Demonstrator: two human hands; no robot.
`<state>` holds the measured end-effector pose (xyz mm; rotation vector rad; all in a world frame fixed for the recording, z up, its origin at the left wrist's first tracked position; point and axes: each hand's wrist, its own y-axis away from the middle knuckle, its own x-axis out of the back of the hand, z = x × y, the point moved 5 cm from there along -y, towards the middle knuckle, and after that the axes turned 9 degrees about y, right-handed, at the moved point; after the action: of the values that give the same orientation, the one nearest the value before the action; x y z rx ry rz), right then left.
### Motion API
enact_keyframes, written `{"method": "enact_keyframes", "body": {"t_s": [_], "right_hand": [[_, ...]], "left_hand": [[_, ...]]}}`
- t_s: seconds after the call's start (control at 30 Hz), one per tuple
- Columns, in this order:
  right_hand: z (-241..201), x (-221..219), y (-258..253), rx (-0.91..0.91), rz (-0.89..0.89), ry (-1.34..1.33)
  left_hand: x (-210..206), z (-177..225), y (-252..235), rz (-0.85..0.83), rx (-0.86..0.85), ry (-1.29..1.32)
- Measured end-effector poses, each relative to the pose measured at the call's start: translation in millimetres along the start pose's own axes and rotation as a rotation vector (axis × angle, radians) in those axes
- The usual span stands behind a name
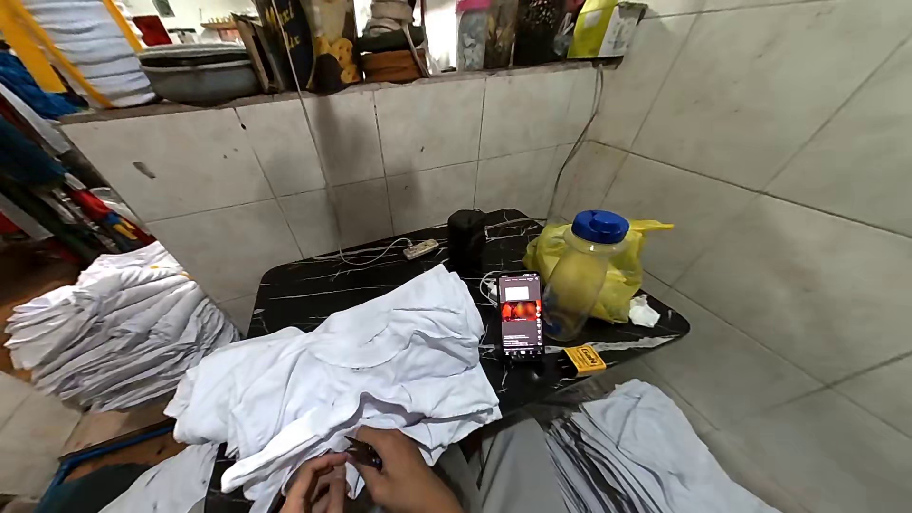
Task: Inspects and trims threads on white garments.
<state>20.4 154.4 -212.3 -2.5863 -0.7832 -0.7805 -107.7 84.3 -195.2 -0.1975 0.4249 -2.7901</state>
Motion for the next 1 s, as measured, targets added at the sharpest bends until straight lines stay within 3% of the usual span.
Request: {"method": "enact_keyframes", "body": {"t_s": [0.3, 0.6, 0.7, 1.0], "right_hand": [[2.5, -1.4, 0.2, -0.022, -0.020, 0.012], [0.1, 2.7, 5.6, -0.011, -0.026, 0.036], [-6.0, 9.3, 11.3, -0.047, -0.017, 0.083], [-10.0, 15.7, 22.4, 0.096, 0.033, 0.161]], "left_hand": [[-5.2, -6.0, 2.9, -0.051, -0.036, -0.191], [1.7, -14.5, 4.1, 0.091, -0.185, -0.380], [9.1, -24.0, 2.3, 0.076, -0.109, -0.292], [13.3, -14.8, 3.2, 0.107, 0.154, 0.118]]}}
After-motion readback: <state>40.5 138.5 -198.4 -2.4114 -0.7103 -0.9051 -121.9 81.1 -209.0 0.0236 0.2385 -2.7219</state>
